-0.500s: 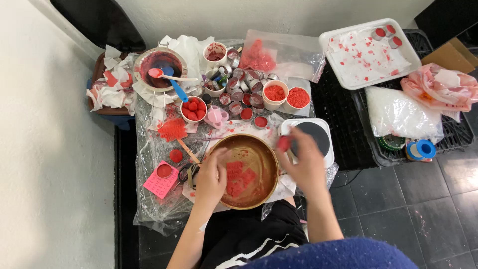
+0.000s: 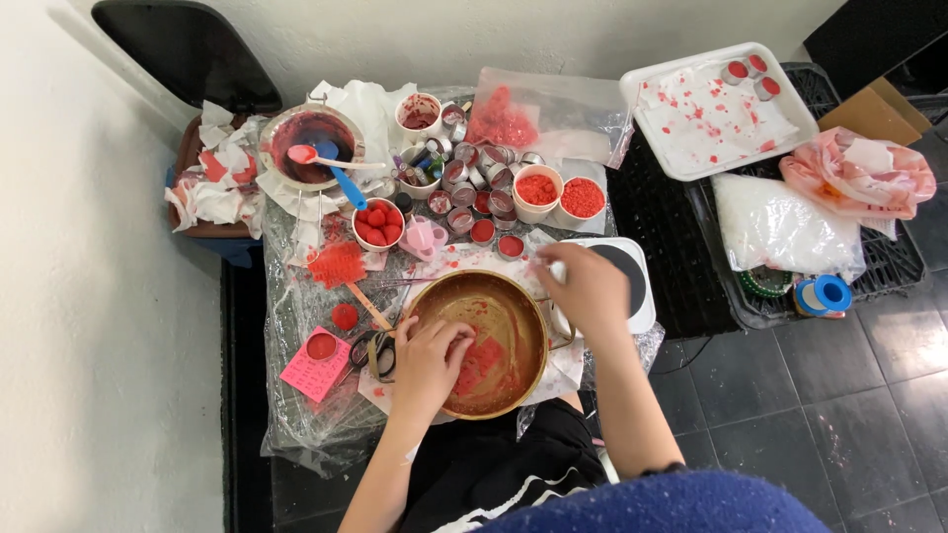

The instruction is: Filling small metal containers with chunks of red wax at a craft workstation.

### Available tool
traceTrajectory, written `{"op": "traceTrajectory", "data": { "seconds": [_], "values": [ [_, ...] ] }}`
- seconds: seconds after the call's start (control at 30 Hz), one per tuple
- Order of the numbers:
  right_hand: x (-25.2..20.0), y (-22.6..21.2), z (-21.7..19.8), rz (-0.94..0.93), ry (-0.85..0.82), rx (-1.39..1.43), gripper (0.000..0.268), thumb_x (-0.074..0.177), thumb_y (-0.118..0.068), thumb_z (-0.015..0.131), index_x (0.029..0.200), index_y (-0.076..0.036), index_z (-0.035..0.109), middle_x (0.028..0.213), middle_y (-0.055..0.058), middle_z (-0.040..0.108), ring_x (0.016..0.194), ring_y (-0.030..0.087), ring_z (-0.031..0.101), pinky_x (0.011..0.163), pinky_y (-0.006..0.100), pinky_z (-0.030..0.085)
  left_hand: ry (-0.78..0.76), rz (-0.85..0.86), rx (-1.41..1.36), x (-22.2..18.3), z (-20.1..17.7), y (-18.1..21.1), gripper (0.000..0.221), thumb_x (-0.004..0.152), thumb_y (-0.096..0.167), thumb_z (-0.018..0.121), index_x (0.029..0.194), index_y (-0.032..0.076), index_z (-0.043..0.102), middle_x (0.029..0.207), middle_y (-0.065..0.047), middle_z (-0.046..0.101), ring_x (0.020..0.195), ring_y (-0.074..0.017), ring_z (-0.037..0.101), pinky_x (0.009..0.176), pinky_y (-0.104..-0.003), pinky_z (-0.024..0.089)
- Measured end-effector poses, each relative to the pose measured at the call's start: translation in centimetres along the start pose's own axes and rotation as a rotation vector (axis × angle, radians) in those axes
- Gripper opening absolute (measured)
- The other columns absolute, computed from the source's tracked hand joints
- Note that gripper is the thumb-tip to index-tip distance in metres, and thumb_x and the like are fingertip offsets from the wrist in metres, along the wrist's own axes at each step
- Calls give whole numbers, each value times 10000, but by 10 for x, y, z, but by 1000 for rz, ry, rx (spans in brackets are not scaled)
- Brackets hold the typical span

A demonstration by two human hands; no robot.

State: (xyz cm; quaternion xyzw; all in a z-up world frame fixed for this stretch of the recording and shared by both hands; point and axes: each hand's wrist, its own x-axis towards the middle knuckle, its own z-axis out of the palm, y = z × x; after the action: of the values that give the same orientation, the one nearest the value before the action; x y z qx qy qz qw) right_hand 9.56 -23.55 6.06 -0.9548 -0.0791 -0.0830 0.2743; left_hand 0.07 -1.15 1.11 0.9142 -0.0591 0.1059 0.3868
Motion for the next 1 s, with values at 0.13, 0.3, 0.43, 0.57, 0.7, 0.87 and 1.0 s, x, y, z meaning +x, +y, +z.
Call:
{"op": "traceTrajectory", "data": {
  "seconds": [0.13,0.3,0.43,0.57,0.7,0.87,1.0],
  "values": [
    [43,-7,60,-93,-191,-166,248,853,-282,731,1090,-212,756,932,60,756,850,298,722,721,441,555,77,13,48,1,10,-6,127,933,220,699,908,98,719,873,-44,727,859,-245,674,1022,-453,389],
    [67,6,125,-208,-156,-381,175,863,-134,655,1007,-170,746,870,118,728,789,316,731,653,441,558,48,-28,114,2,8,2,176,902,267,725,867,95,723,771,-39,704,804,-237,670,1029,-466,368],
    [83,21,157,-186,-177,-523,137,898,-118,633,934,-173,753,900,99,730,812,288,744,656,409,574,68,-24,127,-1,8,4,180,884,277,739,865,100,712,790,-37,695,815,-233,670,1029,-461,362],
    [76,10,131,-169,-120,-467,99,900,-144,650,953,-130,732,979,110,709,828,307,729,667,422,567,67,-40,92,1,7,1,188,887,282,732,948,106,711,863,-40,700,872,-231,671,1040,-449,360],
    [37,-36,47,-134,-66,-96,143,914,-206,666,1000,-92,674,1006,129,669,843,358,686,684,477,525,188,34,58,-1,16,-9,276,912,278,710,1126,107,680,1177,-103,701,1123,-277,638,1042,-431,373],
    [-27,-51,54,-204,-55,358,141,920,-114,685,1049,-90,634,969,104,652,839,321,669,699,410,527,159,-94,-338,5,42,-34,454,1047,260,555,1430,23,500,1386,-157,603,1310,-264,552,1129,-402,351],
    [-48,-48,79,-152,-141,531,209,907,-75,712,1097,-56,626,963,98,634,708,261,632,648,346,506,65,-362,-946,14,57,-43,404,1049,266,485,1386,46,519,1373,-116,599,1280,-211,555,1097,-326,400]
  ]
}}
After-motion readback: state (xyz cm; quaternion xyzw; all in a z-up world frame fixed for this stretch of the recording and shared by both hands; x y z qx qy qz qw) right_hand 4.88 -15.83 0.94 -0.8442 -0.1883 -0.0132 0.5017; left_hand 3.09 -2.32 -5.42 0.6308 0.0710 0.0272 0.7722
